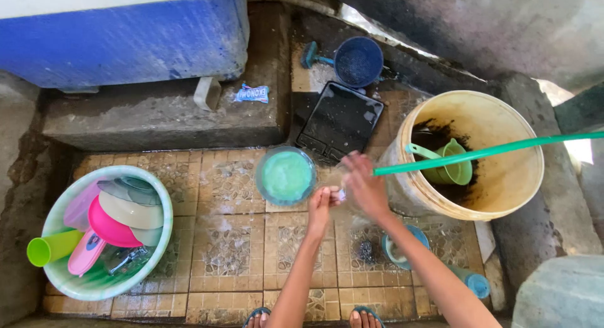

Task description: Washing various dishes, bowls, and a baking tray using soap and a hose in an outdoor area.

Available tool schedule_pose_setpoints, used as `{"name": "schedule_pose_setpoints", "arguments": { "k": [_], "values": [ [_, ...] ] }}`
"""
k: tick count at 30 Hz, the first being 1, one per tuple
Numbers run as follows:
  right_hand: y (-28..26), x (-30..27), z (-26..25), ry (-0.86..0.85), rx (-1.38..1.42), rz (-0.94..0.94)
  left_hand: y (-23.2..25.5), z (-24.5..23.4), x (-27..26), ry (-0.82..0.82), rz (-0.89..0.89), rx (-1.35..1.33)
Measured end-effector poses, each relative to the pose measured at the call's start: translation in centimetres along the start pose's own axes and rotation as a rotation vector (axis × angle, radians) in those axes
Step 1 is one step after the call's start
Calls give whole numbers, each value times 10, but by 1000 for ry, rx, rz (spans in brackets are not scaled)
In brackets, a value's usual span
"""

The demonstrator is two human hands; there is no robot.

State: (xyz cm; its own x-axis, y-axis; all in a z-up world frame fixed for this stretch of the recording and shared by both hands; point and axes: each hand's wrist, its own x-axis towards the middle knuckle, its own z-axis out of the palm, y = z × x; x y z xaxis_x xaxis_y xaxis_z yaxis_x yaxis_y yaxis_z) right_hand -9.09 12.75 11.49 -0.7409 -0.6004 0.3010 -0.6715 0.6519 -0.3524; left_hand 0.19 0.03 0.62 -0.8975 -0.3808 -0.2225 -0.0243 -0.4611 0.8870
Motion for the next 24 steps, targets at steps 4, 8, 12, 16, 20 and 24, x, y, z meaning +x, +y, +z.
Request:
{"name": "schedule_pose_setpoints", "arguments": {
  "k": [4,8,12,16,20,24],
  "values": [
    [69,-21,26,1,305,350,30,-6,-11,51,-117,-89],
    [91,-43,39,-175,1002,824,-12,-26,26,170,-106,-111],
    [78,-51,48,143,1432,946,-60,-18,64,295,138,176],
    [46,-47,35,340,1594,921,-29,30,18,339,48,335],
    [50,-74,46,397,1589,892,-3,33,22,337,-137,214],
    [55,-99,47,289,1449,884,-7,9,73,313,-55,612]
  ]
}}
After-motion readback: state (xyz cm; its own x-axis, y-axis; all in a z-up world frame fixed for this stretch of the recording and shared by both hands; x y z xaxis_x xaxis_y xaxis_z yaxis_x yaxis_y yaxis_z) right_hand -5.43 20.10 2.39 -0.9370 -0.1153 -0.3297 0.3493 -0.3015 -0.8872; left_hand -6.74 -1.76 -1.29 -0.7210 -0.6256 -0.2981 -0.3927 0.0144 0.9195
